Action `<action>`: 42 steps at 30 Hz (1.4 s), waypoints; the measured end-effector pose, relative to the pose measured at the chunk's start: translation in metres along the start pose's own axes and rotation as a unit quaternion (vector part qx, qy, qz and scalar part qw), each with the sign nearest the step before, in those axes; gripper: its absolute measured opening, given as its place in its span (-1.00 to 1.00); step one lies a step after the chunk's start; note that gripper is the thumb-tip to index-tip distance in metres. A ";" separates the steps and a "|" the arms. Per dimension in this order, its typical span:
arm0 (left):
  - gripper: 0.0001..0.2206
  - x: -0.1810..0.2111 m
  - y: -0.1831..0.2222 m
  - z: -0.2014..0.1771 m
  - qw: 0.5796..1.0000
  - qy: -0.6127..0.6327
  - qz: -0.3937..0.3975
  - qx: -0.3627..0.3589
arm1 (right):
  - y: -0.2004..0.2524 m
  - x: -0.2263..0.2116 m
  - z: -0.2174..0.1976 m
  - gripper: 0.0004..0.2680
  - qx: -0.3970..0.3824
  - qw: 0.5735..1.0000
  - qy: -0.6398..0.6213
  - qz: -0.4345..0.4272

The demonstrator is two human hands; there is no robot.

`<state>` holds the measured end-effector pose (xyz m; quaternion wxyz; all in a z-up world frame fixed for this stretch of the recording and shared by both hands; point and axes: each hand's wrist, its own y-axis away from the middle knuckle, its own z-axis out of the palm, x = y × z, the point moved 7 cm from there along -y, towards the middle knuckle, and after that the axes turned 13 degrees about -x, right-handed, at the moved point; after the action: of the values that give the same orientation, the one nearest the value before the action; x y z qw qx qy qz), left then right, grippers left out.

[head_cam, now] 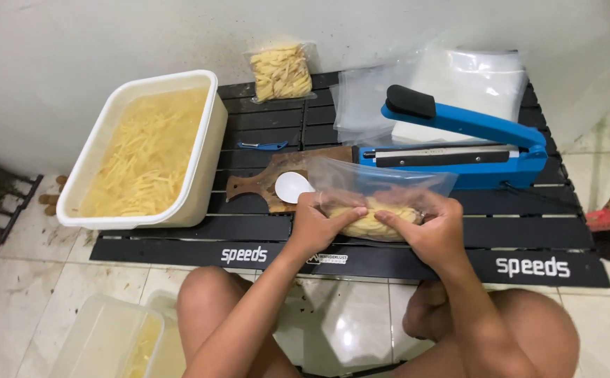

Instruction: Scooping sliced food items from a water-filled container into plastic bags and sealing them for packaging.

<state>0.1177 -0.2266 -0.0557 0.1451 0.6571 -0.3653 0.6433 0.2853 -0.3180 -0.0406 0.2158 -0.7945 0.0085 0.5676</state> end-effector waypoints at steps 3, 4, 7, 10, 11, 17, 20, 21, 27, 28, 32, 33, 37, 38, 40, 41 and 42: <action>-0.88 0.006 0.000 -0.003 1.000 -0.006 -0.017 -0.004 | 0.002 0.002 0.000 -0.79 0.010 1.000 0.023 -0.001; -0.88 0.008 -0.003 -0.004 1.000 -0.013 -0.018 -0.006 | 0.000 0.001 -0.002 -0.81 0.015 0.999 0.038 -0.020; -0.88 -0.004 -0.006 -0.005 1.000 0.002 -0.003 -0.010 | -0.001 0.018 -0.001 -0.83 0.035 0.999 0.010 0.008; -0.87 -0.007 -0.007 -0.007 1.000 0.001 0.012 -0.006 | 0.000 0.016 0.001 -0.78 0.059 0.998 0.035 0.010; -0.87 -0.009 -0.007 -0.006 1.000 0.006 0.010 -0.008 | 0.001 0.015 0.001 -0.78 0.060 0.997 0.039 0.015; -0.84 -0.005 -0.006 -0.008 1.000 0.017 0.009 0.013 | 0.006 0.020 0.001 -0.76 0.066 0.992 0.109 0.022; -0.83 -0.008 -0.004 -0.015 1.000 0.019 -0.014 0.000 | 0.018 0.049 -0.003 -0.61 0.082 0.963 0.253 0.052; -0.81 -0.013 -0.004 -0.016 0.999 0.047 -0.012 -0.011 | 0.016 0.040 -0.001 -0.69 0.079 0.977 0.190 0.047; -0.67 0.004 -0.003 -0.019 0.994 0.065 0.037 -0.085 | 0.012 -0.001 0.004 -0.83 0.070 0.995 0.069 0.032; -0.62 0.013 -0.001 -0.016 0.992 0.061 0.038 -0.106 | 0.013 0.000 0.003 -0.82 0.065 0.996 0.056 0.030; -0.67 -0.008 -0.004 -0.004 0.995 0.027 0.032 -0.086 | 0.031 0.062 -0.020 -0.77 0.054 0.993 0.085 0.068; -0.70 -0.017 -0.003 -0.003 0.997 0.033 0.039 -0.061 | 0.027 0.044 -0.013 -0.78 0.066 0.994 0.066 0.065; -0.85 -0.032 -0.001 0.004 0.994 0.081 0.074 -0.004 | 0.010 -0.001 0.012 -0.74 0.090 0.991 0.047 0.083; -0.85 -0.034 -0.001 0.005 0.994 0.080 0.072 -0.003 | 0.015 0.021 0.007 -0.74 0.088 0.992 0.046 0.084; -0.87 -0.040 0.000 0.004 0.994 0.080 0.072 0.020 | 0.027 0.066 -0.008 -0.74 0.113 0.976 0.134 0.128; -0.87 -0.042 0.001 0.003 0.994 0.080 0.071 0.020 | 0.027 0.064 -0.008 -0.74 0.113 0.976 0.134 0.129; -0.88 -0.045 0.002 0.001 0.993 0.085 0.069 0.034 | 0.025 0.055 -0.006 -0.77 0.109 0.983 0.127 0.076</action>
<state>0.1211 -0.2150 -0.0992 0.1092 0.5776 -0.3740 0.7174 0.3041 -0.3303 -0.0968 0.2543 -0.8287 0.1578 0.4730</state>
